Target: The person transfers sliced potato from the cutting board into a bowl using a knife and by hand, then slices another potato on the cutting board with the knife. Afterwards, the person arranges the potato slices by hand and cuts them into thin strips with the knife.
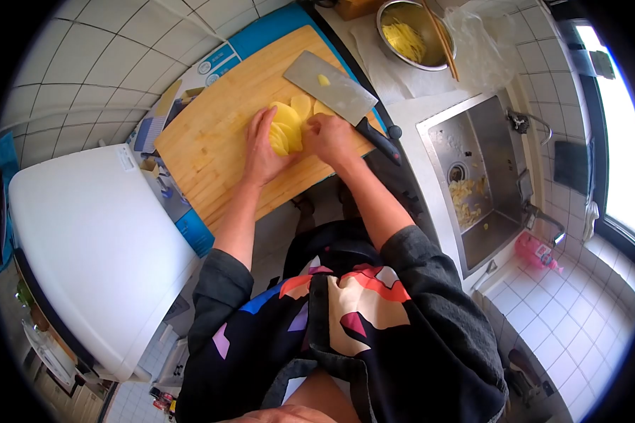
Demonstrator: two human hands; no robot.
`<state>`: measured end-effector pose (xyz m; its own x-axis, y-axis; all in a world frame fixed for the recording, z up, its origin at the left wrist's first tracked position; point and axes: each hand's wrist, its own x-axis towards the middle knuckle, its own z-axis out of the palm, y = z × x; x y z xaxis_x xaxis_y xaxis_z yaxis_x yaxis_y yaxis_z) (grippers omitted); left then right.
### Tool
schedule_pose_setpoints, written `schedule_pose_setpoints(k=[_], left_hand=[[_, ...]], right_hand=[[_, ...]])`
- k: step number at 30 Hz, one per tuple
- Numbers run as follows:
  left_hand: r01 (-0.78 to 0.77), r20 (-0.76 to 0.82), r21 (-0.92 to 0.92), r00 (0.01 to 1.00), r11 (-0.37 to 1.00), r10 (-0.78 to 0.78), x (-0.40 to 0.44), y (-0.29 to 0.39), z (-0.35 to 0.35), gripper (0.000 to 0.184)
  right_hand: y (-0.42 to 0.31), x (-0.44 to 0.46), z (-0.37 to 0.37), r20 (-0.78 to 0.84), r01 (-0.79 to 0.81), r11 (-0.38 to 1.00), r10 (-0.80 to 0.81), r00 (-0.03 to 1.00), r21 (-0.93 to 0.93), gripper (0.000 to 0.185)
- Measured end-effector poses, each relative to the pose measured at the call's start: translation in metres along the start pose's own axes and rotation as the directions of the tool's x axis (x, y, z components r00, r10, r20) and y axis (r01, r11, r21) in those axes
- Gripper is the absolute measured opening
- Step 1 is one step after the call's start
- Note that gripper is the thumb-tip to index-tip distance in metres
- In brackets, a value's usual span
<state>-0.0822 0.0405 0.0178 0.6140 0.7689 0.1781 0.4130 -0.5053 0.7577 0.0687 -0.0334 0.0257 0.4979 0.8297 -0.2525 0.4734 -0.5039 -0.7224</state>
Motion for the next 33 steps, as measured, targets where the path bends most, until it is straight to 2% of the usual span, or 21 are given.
schedule_pose_setpoints(k=[1, 3, 5, 7, 10, 22, 27, 28, 30, 33], left_hand=[[-0.004, 0.009, 0.007, 1.0, 1.0, 0.004, -0.001, 0.0, -0.001, 0.095], [0.012, 0.012, -0.003, 1.0, 1.0, -0.012, -0.002, 0.002, -0.002, 0.095], [0.024, 0.013, -0.018, 1.0, 1.0, -0.024, -0.001, 0.003, -0.002, 0.095], [0.044, 0.018, -0.028, 0.999, 0.999, -0.044, -0.001, 0.003, -0.001, 0.095], [0.034, 0.012, -0.02, 0.999, 0.999, -0.034, -0.002, 0.003, -0.001, 0.095], [0.02, -0.013, -0.027, 1.0, 0.999, -0.021, -0.002, 0.003, 0.001, 0.09], [0.022, -0.012, -0.012, 1.0, 1.0, -0.022, -0.004, 0.002, 0.001, 0.09], [0.018, -0.017, 0.004, 1.0, 1.0, -0.018, -0.005, 0.003, 0.0, 0.089], [0.012, -0.031, -0.005, 0.999, 1.0, -0.012, -0.006, 0.002, 0.001, 0.089], [0.009, -0.043, -0.021, 0.999, 1.0, -0.01, -0.006, -0.002, 0.004, 0.09]], right_hand=[[0.0, 0.0, -0.009, -0.071, -0.001, 0.999, -0.002, 0.997, -0.046, 0.024], [0.0, -0.002, -0.026, -0.072, -0.012, 0.995, 0.005, 0.997, -0.094, 0.023], [-0.001, -0.005, -0.035, -0.028, -0.042, 0.914, 0.033, 0.999, -0.403, 0.028], [0.002, -0.009, -0.031, -0.009, -0.051, 0.913, 0.052, 0.999, -0.404, 0.031], [0.003, -0.012, -0.021, -0.098, -0.019, 0.902, -0.026, 0.995, -0.432, 0.029], [-0.014, 0.0, -0.005, -0.182, -0.11, 0.939, 0.052, 0.982, -0.326, 0.032], [-0.031, -0.002, -0.015, -0.096, -0.315, 0.89, 0.3, 0.949, -0.329, 0.043], [-0.027, -0.002, -0.014, -0.095, -0.315, 0.89, 0.3, 0.949, -0.329, 0.043], [-0.02, -0.003, -0.014, -0.142, -0.231, 0.918, 0.194, 0.971, -0.322, 0.046], [-0.022, -0.003, -0.012, -0.138, -0.264, 0.92, 0.233, 0.963, -0.289, 0.044]])
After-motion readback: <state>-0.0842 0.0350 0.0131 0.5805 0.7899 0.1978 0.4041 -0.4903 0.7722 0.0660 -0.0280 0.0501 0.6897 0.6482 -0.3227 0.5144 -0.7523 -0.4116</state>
